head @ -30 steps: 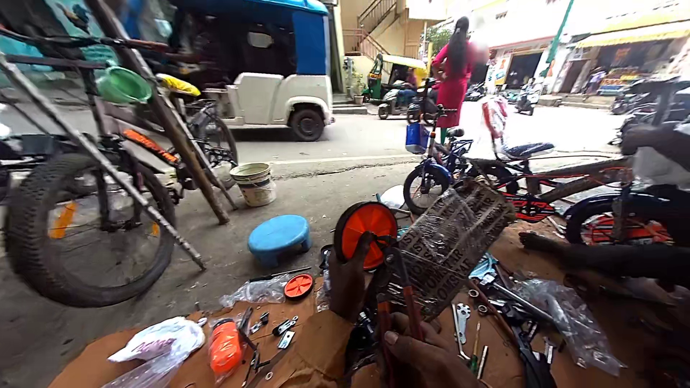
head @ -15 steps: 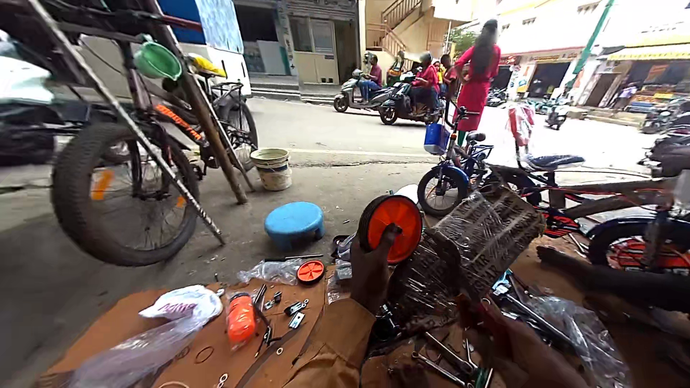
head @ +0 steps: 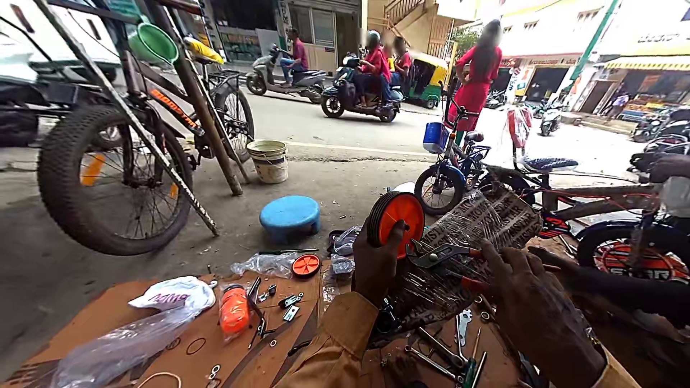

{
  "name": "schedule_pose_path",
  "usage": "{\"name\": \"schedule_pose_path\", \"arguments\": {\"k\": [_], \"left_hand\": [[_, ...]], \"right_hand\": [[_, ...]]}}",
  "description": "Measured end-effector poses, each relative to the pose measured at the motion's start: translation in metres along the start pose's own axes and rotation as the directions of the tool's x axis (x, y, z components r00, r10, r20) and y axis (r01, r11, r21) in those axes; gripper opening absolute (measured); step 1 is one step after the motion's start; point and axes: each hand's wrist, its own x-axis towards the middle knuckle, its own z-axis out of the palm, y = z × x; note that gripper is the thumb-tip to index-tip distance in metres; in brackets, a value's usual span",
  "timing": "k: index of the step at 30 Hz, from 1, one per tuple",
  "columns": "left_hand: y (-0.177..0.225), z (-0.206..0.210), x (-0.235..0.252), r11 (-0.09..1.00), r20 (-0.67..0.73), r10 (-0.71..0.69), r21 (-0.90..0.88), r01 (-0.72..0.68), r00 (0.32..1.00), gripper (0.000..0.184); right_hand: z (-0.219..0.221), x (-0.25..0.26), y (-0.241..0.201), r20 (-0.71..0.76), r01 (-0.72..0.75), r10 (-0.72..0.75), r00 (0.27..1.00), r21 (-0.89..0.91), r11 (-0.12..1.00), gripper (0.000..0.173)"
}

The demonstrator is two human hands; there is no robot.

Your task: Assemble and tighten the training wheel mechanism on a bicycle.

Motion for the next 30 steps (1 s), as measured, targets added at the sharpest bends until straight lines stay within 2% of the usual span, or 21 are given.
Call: {"name": "schedule_pose_path", "arguments": {"k": [6, 14, 20, 24, 30], "left_hand": [[-0.002, -0.004, 0.001, 0.991, -0.006, 0.038, 0.131, -0.036, 0.999, 0.033], [-0.001, -0.005, 0.002, 0.986, -0.009, 0.069, 0.15, -0.067, 0.998, 0.034], [-0.004, -0.005, 0.006, 0.974, -0.006, 0.138, 0.181, -0.135, 0.99, 0.03], [0.0, -0.006, 0.003, 0.971, 0.013, 0.116, 0.208, -0.116, 0.993, 0.034], [-0.001, -0.006, 0.006, 0.965, 0.003, 0.131, 0.228, -0.128, 0.991, 0.032]], "right_hand": [[-0.001, 0.011, 0.0, -0.014, -0.01, 0.009, 1.0, -0.063, 0.998, 0.071], [-0.002, 0.017, 0.0, -0.005, -0.017, 0.017, 1.0, -0.118, 0.993, 0.068], [-0.005, 0.021, 0.004, -0.007, 0.011, -0.012, 1.0, -0.171, 0.985, 0.053], [-0.009, 0.024, 0.003, -0.029, -0.011, 0.005, 1.0, -0.196, 0.981, 0.043], [-0.012, 0.029, 0.004, -0.036, -0.028, 0.021, 0.999, -0.198, 0.98, 0.043]]}}
